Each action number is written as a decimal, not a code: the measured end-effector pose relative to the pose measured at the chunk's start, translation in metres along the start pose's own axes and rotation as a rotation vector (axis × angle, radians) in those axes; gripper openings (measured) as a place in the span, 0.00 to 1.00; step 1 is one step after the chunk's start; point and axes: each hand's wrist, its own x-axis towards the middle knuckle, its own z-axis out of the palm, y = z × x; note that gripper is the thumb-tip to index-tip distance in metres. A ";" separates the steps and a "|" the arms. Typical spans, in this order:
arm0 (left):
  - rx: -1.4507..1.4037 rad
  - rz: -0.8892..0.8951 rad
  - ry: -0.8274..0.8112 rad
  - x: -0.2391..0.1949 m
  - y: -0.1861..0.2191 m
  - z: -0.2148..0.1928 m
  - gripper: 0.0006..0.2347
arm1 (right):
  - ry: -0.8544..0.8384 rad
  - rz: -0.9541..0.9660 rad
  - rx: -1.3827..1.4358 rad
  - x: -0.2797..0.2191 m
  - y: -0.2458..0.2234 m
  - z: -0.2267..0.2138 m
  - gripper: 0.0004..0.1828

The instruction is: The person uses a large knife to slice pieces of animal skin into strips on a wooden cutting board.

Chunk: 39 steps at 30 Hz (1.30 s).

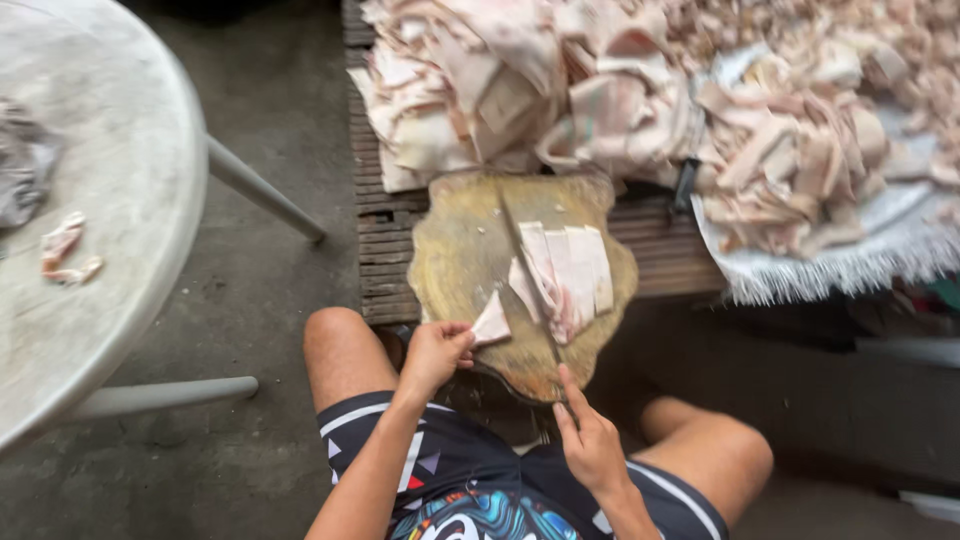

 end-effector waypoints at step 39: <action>-0.117 -0.065 0.021 -0.044 -0.029 -0.009 0.10 | -0.203 0.297 0.154 -0.044 -0.024 0.016 0.31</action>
